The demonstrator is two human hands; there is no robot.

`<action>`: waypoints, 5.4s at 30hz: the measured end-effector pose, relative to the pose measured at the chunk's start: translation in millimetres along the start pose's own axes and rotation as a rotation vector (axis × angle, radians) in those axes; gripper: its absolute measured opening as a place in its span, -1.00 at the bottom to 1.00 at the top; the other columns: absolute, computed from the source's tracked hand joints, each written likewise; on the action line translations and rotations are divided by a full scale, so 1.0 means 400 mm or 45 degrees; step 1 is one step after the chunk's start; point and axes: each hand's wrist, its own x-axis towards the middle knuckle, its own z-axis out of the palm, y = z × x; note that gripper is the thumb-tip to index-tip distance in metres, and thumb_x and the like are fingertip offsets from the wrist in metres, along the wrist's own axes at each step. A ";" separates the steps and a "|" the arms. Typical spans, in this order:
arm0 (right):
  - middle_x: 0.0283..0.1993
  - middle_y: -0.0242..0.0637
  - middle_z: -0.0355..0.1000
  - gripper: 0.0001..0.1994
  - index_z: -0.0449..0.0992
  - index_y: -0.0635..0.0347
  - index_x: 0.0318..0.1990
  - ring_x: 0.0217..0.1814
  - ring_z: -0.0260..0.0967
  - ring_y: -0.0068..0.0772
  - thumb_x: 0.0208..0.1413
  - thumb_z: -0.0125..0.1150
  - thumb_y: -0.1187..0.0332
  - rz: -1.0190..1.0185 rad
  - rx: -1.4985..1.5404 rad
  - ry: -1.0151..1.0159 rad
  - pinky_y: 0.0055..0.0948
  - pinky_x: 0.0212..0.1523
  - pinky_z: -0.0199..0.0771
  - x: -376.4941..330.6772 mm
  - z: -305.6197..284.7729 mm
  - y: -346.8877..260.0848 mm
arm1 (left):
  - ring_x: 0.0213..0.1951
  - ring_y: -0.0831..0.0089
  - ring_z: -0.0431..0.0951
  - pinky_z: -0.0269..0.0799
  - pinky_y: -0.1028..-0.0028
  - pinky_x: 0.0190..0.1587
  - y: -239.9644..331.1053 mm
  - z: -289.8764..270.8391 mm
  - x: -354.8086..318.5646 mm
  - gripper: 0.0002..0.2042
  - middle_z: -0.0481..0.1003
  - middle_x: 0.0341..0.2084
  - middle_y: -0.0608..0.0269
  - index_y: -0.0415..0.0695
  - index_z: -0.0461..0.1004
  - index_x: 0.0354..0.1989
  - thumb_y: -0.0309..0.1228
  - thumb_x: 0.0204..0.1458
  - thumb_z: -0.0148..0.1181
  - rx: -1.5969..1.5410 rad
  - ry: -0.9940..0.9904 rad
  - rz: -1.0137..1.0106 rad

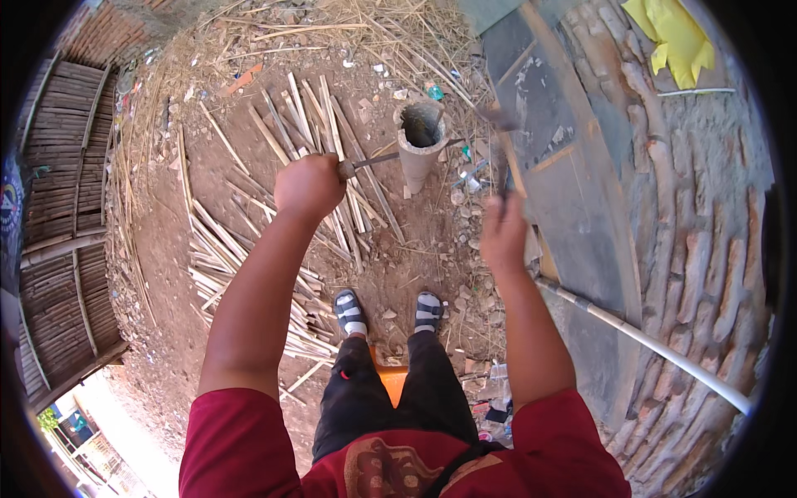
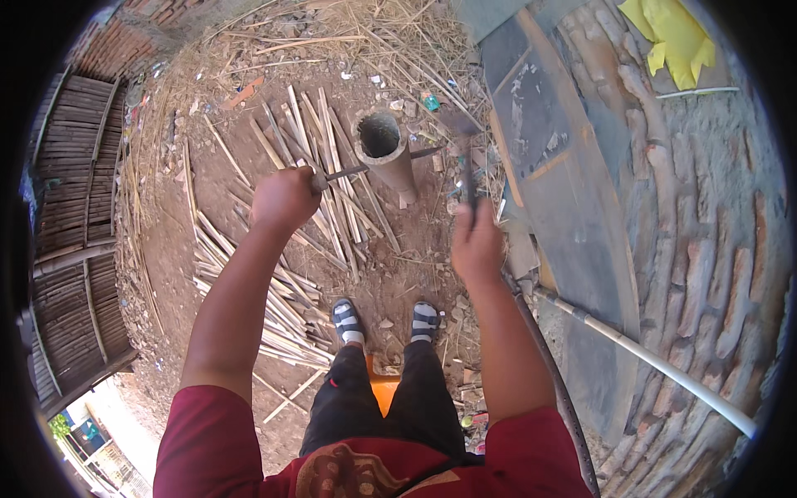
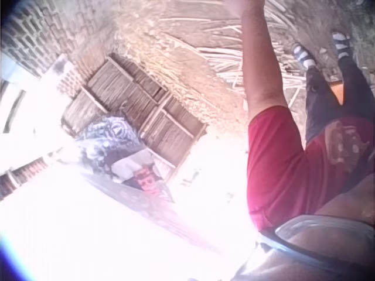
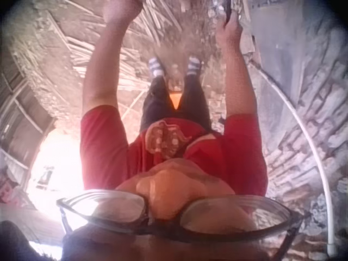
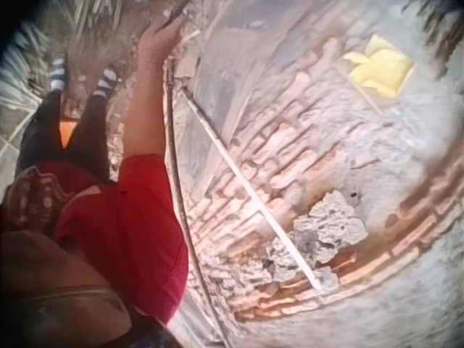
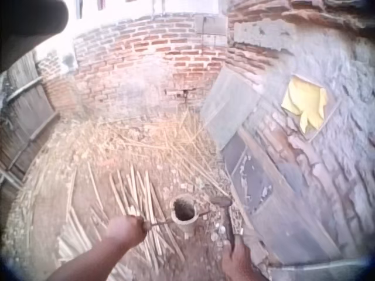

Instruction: The person splits thin strips of bamboo using a knife and then uses a hammer to drive a knife into a thicker bamboo pole to split it.

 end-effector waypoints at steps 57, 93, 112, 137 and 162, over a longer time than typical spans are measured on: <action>-0.52 -0.11 0.46 -0.76 0.39 0.24 -0.07 -0.49 0.54 -0.09 0.38 0.08 0.21 -0.078 0.141 -0.180 -0.21 -0.48 0.40 -0.181 0.063 -0.208 | -0.13 0.05 0.68 0.62 0.16 -0.06 0.057 -0.046 -0.025 -0.78 0.66 -0.20 0.02 -0.10 0.66 -0.14 -0.32 0.10 0.21 -0.182 -0.230 -0.014; -0.54 -0.17 0.43 -0.71 0.41 0.27 -0.05 -0.53 0.49 -0.27 0.40 0.07 0.18 0.062 0.012 -0.348 -0.29 -0.48 0.38 -0.173 0.089 -0.123 | -0.13 0.06 0.67 0.62 0.12 -0.07 0.070 0.033 0.001 -0.73 0.65 -0.24 0.01 -0.09 0.62 -0.10 -0.24 0.10 0.21 -0.220 -0.254 -0.104; -0.45 -0.01 0.49 -0.72 0.37 0.20 0.03 -0.41 0.54 0.15 0.37 0.10 0.19 0.092 -0.236 -0.486 -0.08 -0.44 0.44 -0.210 0.101 -0.059 | -0.12 0.04 0.67 0.61 0.11 -0.05 0.065 0.078 -0.004 -0.73 0.65 -0.22 0.03 -0.08 0.60 -0.09 -0.29 0.07 0.19 -0.239 -0.228 -0.121; -0.52 0.02 0.45 -0.72 0.39 0.25 -0.05 -0.47 0.48 0.21 0.34 0.16 0.19 -0.127 0.044 -0.281 -0.01 -0.49 0.39 -0.170 0.090 -0.158 | -0.13 0.05 0.66 0.60 0.13 -0.05 0.047 0.124 0.006 -0.75 0.65 -0.24 0.04 -0.05 0.60 -0.12 -0.25 0.08 0.21 -0.271 -0.194 -0.148; -0.57 -0.12 0.41 -0.65 0.40 0.21 -0.02 -0.51 0.45 -0.03 0.43 -0.04 0.07 0.001 -0.156 -0.149 -0.10 -0.47 0.36 0.020 -0.087 0.060 | -0.12 0.06 0.65 0.55 0.14 -0.02 0.141 0.079 0.091 -0.65 0.64 -0.26 0.04 -0.11 0.61 -0.21 -0.06 0.04 0.32 -0.120 -0.249 -0.076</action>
